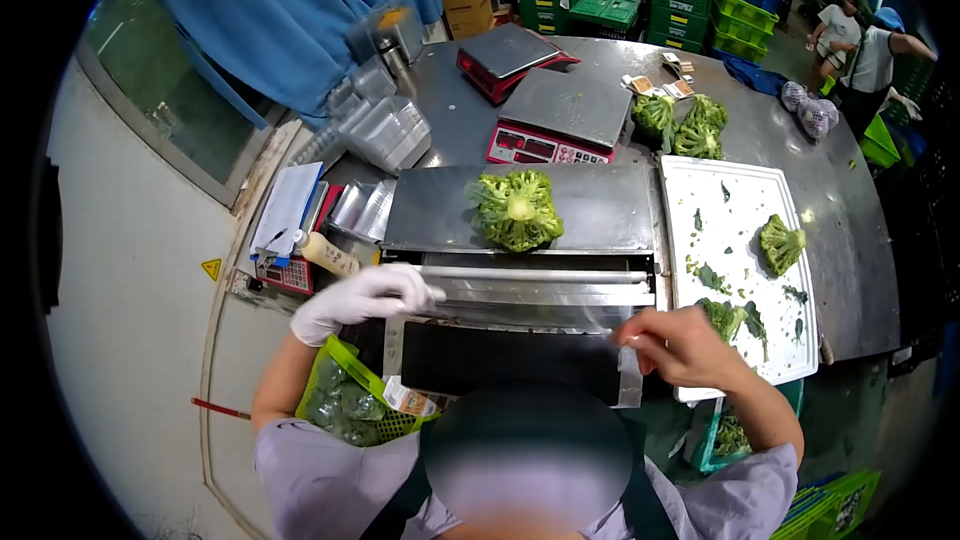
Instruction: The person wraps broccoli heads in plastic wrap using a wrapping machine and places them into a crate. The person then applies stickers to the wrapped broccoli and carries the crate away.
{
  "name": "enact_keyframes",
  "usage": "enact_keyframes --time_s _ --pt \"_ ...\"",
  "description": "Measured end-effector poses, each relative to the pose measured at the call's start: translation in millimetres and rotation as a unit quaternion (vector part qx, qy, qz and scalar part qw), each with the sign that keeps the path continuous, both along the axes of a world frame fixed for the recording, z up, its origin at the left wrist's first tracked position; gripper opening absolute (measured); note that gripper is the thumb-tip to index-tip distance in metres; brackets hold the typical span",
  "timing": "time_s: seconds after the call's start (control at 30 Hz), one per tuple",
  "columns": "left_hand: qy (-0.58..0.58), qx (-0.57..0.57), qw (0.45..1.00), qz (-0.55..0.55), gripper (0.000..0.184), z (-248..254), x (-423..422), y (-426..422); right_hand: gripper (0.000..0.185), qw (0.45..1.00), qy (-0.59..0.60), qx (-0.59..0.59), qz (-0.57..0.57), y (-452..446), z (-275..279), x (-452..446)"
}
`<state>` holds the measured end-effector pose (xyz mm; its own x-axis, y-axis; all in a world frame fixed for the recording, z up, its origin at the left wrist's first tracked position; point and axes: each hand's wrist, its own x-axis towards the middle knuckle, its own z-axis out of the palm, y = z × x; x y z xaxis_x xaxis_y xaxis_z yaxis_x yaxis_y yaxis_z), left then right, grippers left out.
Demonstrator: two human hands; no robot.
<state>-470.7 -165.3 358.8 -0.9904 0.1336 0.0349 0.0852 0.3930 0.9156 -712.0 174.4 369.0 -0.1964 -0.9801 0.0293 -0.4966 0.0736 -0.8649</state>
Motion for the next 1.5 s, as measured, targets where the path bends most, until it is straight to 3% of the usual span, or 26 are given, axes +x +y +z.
enact_keyframes --time_s 0.1,0.17,0.23,0.3,0.33,0.37,0.43,0.5,0.57,0.63,0.73,0.83,0.9,0.93,0.97,1.0,1.03,1.1,1.17,1.23,1.27,1.3,1.37,1.43,1.47,1.5 --pt "0.159 0.138 0.976 0.050 0.012 51 -20 -6 0.012 0.946 -0.176 -0.268 -0.050 -19 25 -22" --pt "0.167 0.101 0.964 0.182 0.011 55 -59 -4 0.026 0.946 -0.085 -0.256 -0.179 -58 16 -55" --pt "0.162 -0.151 0.961 0.165 0.026 17 -102 -31 0.062 0.942 -0.040 -0.317 -0.106 -119 -18 -91" --pt "0.068 -0.319 0.939 0.114 0.064 -20 -127 -41 0.098 0.979 0.153 -0.066 -0.118 -148 -54 -102" --pt "0.007 -0.398 0.914 0.076 0.098 -44 -136 -46 0.108 0.983 0.160 -0.010 -0.086 -160 -83 -104" --pt "0.041 -0.445 0.892 0.068 0.108 -64 -137 -47 0.117 0.983 0.166 0.046 -0.056 -169 -113 -103" --pt "0.050 -0.423 0.901 0.087 0.109 -71 -142 -43 0.118 0.979 0.202 -0.019 -0.015 -174 -162 -88" --pt "0.069 -0.421 0.898 0.109 0.106 -77 -148 -43 0.115 0.992 0.120 -0.011 -0.028 -179 -144 -64" --pt "0.038 -0.326 0.927 0.180 0.098 -84 -150 -40 0.103 0.990 0.096 -0.041 -0.098 -190 -152 -59" --pt "0.110 -0.327 0.914 0.214 0.084 -88 -146 -37 0.102 0.985 0.079 -0.107 -0.112 -197 -165 -62" --pt "0.071 -0.095 0.950 0.289 0.062 -77 -138 -32 0.101 0.991 0.084 -0.048 -0.096 -180 -126 -45" --pt "0.130 -0.217 0.937 0.242 0.057 -50 -119 -14 0.100 0.984 0.097 -0.125 -0.083 -164 -132 -36" --pt "0.164 -0.202 0.938 0.227 0.050 -56 -102 -2 0.093 0.976 0.125 -0.169 -0.062 -145 -130 -19" --pt "0.135 -0.173 0.949 0.228 0.045 -52 -89 15 0.094 0.990 0.100 -0.066 -0.078 -122 -100 1" --pt "0.104 -0.154 0.961 0.203 0.044 -48 -75 26 0.099 0.981 0.152 -0.110 -0.053 -109 -116 7" --pt "0.056 -0.126 0.974 0.182 0.040 -55 -59 33 0.097 0.991 0.079 -0.103 -0.016 -96 -109 19" --pt "-0.092 0.017 0.979 0.182 0.033 -35 -43 59 0.088 0.998 0.056 -0.013 0.033 -76 -70 30" --pt "-0.271 0.133 0.946 0.121 0.039 -62 -13 62 0.060 0.925 -0.302 0.213 0.086 -61 -59 46" --pt "-0.437 0.385 0.798 0.159 0.057 -65 0 98 0.056 0.818 -0.477 0.319 0.051 -58 -91 58" --pt "-0.455 0.468 0.752 0.094 0.046 -142 13 102 0.054 0.654 -0.660 0.351 0.117 -57 -130 63" --pt "-0.466 0.504 0.725 0.062 0.043 -181 20 103 0.053 0.632 -0.675 0.361 0.121 -54 -139 64" --pt "-0.411 0.523 0.746 0.036 0.042 -184 19 120 0.057 0.654 -0.664 0.346 0.108 -53 -150 72" --pt "-0.399 0.544 0.736 0.060 0.041 -176 25 133 0.065 0.629 -0.659 0.403 0.089 -58 -165 78" --pt "-0.390 0.564 0.722 0.087 0.041 -167 34 133 0.074 0.699 -0.577 0.417 0.064 -55 -170 80" --pt "-0.282 0.297 0.912 -0.018 0.043 -163 41 130 0.077 0.709 -0.572 0.407 0.070 -49 -165 81" --pt "-0.303 0.276 0.912 -0.017 0.045 -166 49 129 0.079 0.720 -0.566 0.395 0.077 -43 -161 81"
